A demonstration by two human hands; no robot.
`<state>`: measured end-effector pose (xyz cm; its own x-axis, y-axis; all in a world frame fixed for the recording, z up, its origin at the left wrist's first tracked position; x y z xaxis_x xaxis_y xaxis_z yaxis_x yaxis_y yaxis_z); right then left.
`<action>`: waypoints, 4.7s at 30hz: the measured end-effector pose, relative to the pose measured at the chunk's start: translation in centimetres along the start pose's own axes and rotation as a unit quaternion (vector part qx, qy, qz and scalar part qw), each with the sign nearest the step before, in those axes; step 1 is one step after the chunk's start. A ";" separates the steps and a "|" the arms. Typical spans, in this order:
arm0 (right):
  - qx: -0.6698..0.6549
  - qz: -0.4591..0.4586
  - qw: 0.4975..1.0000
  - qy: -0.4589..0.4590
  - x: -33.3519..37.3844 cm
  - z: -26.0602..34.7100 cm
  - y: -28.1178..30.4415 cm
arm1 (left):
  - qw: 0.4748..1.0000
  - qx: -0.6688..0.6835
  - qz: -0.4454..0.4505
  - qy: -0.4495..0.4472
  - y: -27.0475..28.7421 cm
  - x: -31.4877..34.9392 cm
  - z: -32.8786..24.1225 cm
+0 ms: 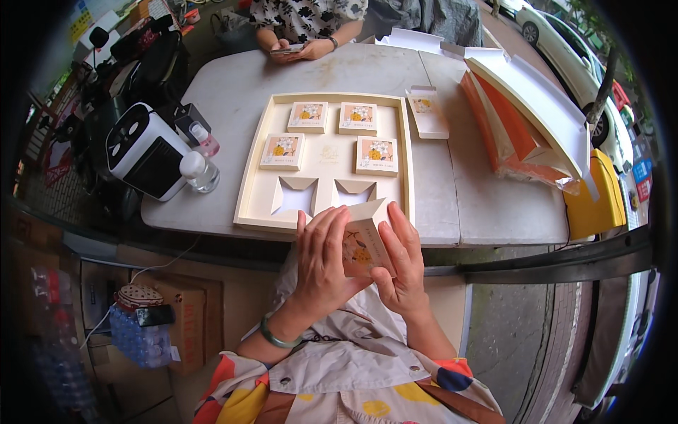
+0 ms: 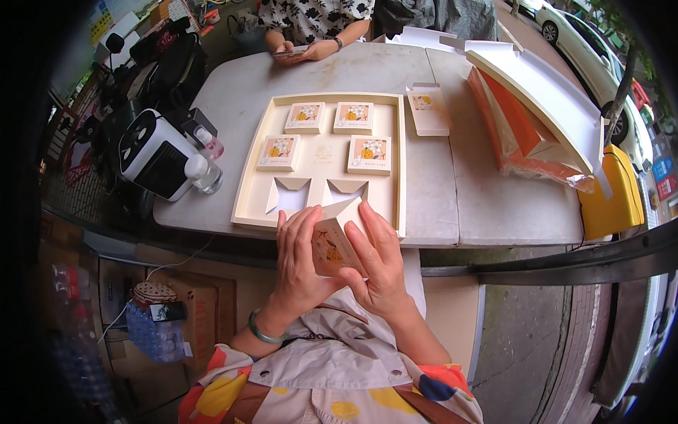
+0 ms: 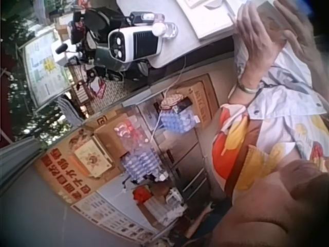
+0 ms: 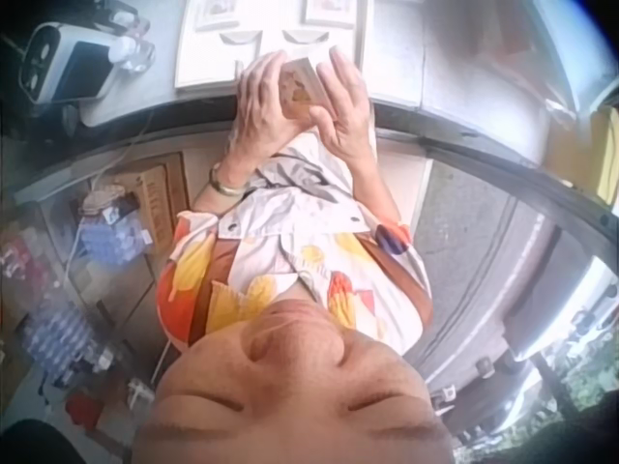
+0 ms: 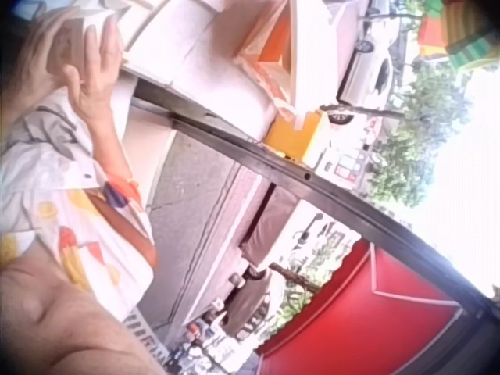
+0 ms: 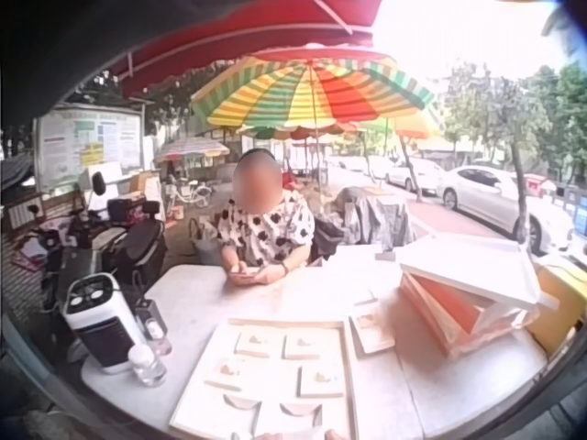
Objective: The person assembles small decorative boxes by folding flat pieces into shape and placing them into a larger tray. They repeat this process for several boxes, arranging each finished box into the tray.
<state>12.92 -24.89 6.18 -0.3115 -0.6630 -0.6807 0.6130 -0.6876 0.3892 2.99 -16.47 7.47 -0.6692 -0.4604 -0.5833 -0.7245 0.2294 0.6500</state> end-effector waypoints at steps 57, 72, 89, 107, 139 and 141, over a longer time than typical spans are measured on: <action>-0.221 -0.024 0.974 -0.046 1.1 -1.3 1.1 | 0.969 0.238 0.038 -0.054 1.8 -0.3 1.3; -0.188 0.072 0.979 -0.045 0.2 -1.1 0.9 | 0.950 0.285 0.126 -0.029 1.0 -0.5 2.0; -0.219 0.071 0.970 -0.077 0.6 -1.3 0.6 | 0.941 0.320 0.113 0.004 0.9 0.4 2.9; -0.323 0.051 0.935 -0.134 1.0 -2.5 1.0 | 0.895 0.428 0.107 0.065 -0.1 1.1 4.2; -0.042 -0.033 0.998 0.037 -0.1 1.2 1.5 | 0.839 0.508 0.029 0.194 -1.0 1.7 4.5; -0.024 -0.039 0.997 0.057 0.0 2.1 1.1 | 0.818 0.529 0.040 0.221 -2.0 2.1 5.1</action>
<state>12.05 -26.24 7.90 -0.2757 -0.5687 -0.7750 0.6249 -0.7187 0.3050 2.18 -13.59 2.44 -0.7659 -0.6191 -0.1734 -0.5757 0.7805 -0.2439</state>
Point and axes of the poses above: each hand's wrist, its own x-axis away from the middle knuckle, its own y-axis out of the back of the hand, z = x × y, the point moved 8 cm from there along -x, towards the middle knuckle, and after that the axes turned 1 degree about z, right-handed, at the moved point
